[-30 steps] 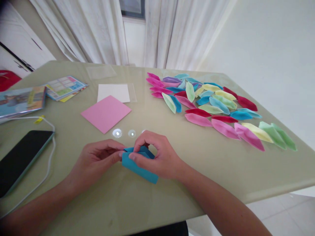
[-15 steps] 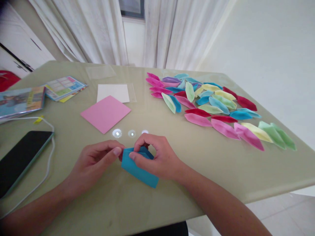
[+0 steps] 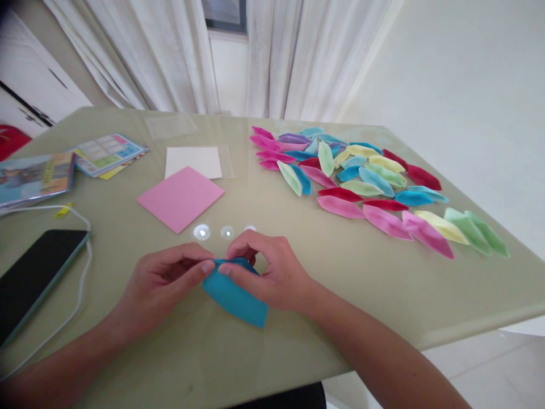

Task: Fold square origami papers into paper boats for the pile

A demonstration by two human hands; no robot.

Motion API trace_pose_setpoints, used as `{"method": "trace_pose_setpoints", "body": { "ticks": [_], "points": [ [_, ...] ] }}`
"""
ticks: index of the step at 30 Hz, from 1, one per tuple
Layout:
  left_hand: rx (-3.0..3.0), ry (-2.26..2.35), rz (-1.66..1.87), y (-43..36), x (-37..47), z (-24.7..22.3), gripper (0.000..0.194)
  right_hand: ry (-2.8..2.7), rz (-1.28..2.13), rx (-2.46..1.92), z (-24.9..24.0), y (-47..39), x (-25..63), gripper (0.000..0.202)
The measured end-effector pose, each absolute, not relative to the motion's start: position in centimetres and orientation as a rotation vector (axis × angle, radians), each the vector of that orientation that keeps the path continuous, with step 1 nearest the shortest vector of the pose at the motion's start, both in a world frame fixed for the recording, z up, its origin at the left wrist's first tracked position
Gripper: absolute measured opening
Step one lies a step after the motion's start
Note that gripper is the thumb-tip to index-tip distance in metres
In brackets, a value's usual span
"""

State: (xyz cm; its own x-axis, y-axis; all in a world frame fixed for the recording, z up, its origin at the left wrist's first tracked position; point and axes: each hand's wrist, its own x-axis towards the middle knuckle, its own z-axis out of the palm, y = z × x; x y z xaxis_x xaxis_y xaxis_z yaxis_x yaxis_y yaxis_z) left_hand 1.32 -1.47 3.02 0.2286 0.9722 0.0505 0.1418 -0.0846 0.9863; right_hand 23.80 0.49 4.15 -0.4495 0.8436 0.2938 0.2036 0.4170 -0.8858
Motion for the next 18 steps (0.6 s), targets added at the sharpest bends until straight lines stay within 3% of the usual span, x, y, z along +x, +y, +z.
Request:
{"method": "trace_pose_setpoints", "body": {
  "ticks": [14,18],
  "points": [
    [1.405,1.239,1.07,-1.3,1.1,2.8,0.018,-1.893,1.185,-1.104,4.3,1.3,24.0,0.018],
    [1.333,1.136,0.945,-1.1,1.2,2.6,0.022,-1.788,1.167,-1.17,4.3,1.6,24.3,0.019]
  ]
}}
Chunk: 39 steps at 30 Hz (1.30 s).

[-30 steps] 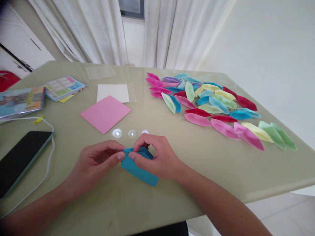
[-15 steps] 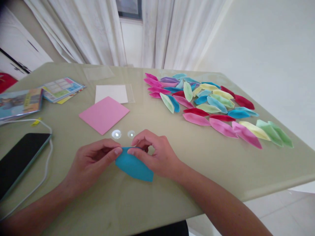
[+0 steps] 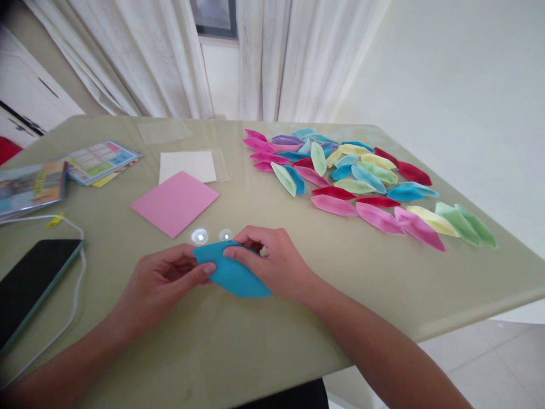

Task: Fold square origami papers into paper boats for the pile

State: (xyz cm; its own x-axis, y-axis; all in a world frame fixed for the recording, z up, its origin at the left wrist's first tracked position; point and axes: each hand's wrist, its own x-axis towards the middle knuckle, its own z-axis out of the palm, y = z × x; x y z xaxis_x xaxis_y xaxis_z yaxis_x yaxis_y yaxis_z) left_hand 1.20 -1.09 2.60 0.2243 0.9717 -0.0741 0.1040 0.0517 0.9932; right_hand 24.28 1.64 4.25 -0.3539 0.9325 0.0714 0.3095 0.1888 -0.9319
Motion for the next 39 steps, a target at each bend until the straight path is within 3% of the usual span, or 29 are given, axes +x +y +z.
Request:
{"method": "trace_pose_setpoints", "body": {
  "ticks": [6,13,28,39],
  "points": [
    [1.255,1.311,1.142,-0.6,0.8,2.5,0.029,-1.467,1.51,-1.069,3.7,2.5,24.6,0.037],
    [1.224,1.271,1.078,-0.1,0.7,2.4,0.036,-1.423,1.313,-1.086,3.1,3.1,24.7,0.028],
    [1.117,1.319,1.136,-0.1,0.7,1.4,0.038,-1.284,1.572,-1.04,2.7,2.5,23.8,0.037],
    [1.442,1.406,1.176,0.1,0.4,2.1,0.032,-1.334,1.387,-1.067,2.7,2.7,24.3,0.033]
  ]
}}
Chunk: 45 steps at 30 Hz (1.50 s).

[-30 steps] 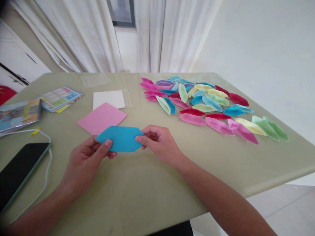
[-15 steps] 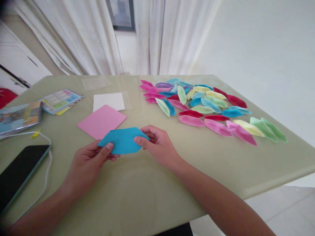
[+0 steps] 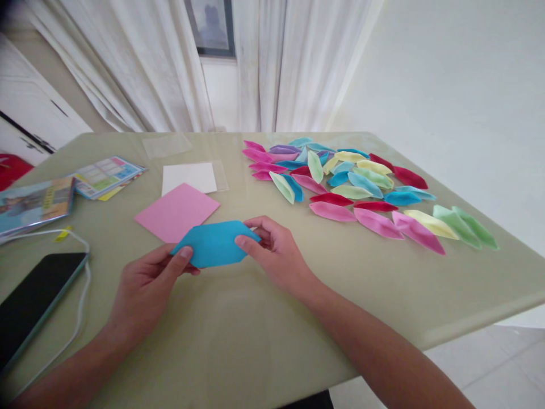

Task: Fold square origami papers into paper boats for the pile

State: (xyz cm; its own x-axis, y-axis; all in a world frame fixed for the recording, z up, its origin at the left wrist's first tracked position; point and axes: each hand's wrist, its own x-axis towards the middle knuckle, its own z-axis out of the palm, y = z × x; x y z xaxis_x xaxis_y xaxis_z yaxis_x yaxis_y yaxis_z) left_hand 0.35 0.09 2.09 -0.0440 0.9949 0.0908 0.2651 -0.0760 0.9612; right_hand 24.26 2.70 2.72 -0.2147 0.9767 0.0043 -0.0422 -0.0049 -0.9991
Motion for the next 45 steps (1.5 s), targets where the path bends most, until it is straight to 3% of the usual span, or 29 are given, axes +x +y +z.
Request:
{"method": "trace_pose_setpoints", "body": {
  "ticks": [9,12,17,24,37,41,45],
  "points": [
    [1.42,1.351,1.193,0.2,0.3,2.0,0.021,-1.452,1.158,-1.098,2.9,3.0,24.4,0.025],
    [1.399,1.3,1.318,0.0,0.4,1.6,0.035,-1.442,1.174,-1.092,2.7,2.9,24.4,0.021],
    [1.521,1.302,1.397,-0.1,0.4,1.3,0.026,-1.49,1.218,-1.018,2.7,2.8,24.6,0.027],
    [1.496,1.311,1.457,0.1,0.3,1.5,0.026,-1.596,1.126,-0.983,2.6,2.7,24.7,0.035],
    [1.411,1.18,1.254,0.5,0.3,0.9,0.022,-1.711,0.892,-1.009,2.6,2.6,24.9,0.036],
    [1.566,1.18,1.26,0.5,0.1,1.1,0.009,-1.745,0.892,-0.979,2.8,2.5,25.0,0.035],
    [1.7,1.192,1.291,0.2,-0.2,1.1,0.013,-1.784,0.881,-0.936,3.1,2.6,25.1,0.025]
  ]
}}
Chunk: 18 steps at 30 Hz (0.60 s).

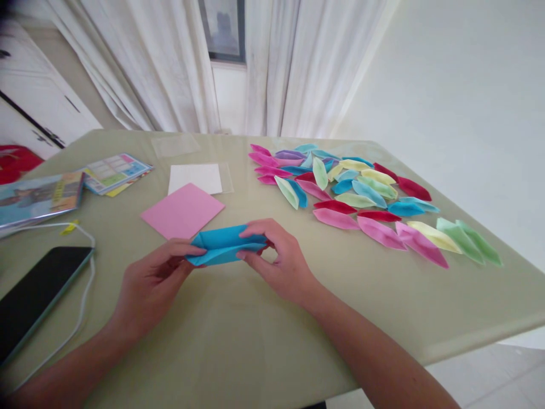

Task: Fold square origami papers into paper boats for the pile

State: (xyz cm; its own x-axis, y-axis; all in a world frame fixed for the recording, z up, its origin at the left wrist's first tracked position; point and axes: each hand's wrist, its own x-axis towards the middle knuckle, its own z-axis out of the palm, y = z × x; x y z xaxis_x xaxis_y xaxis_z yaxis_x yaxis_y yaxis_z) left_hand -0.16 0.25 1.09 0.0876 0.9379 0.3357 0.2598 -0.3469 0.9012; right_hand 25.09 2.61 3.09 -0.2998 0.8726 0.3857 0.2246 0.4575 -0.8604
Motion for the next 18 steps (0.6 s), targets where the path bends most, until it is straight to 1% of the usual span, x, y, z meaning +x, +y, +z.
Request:
{"method": "trace_pose_setpoints", "body": {
  "ticks": [3,6,8,11,14,18],
  "points": [
    [1.793,1.231,1.288,0.05,-0.29,1.05,0.017,-1.852,0.815,-0.951,3.33,2.83,25.16,0.01],
    [1.935,1.278,1.284,-0.07,-0.32,1.16,0.018,-1.911,0.729,-0.973,3.46,2.97,25.21,0.004],
    [1.995,1.294,1.288,-0.07,-0.32,1.27,0.018,-1.937,0.693,-0.963,3.48,2.97,25.23,0.006],
    [2.047,1.309,1.278,-0.02,-0.35,1.33,0.02,-1.955,0.675,-0.942,3.44,2.91,25.28,0.015],
    [2.087,1.337,1.258,0.04,-0.39,1.2,0.023,-2.0,0.629,-0.956,3.33,2.9,25.43,0.012],
    [2.069,1.333,1.244,0.08,-0.39,1.0,0.018,-2.031,0.624,-0.96,3.21,2.94,25.58,0.014]
  ]
}}
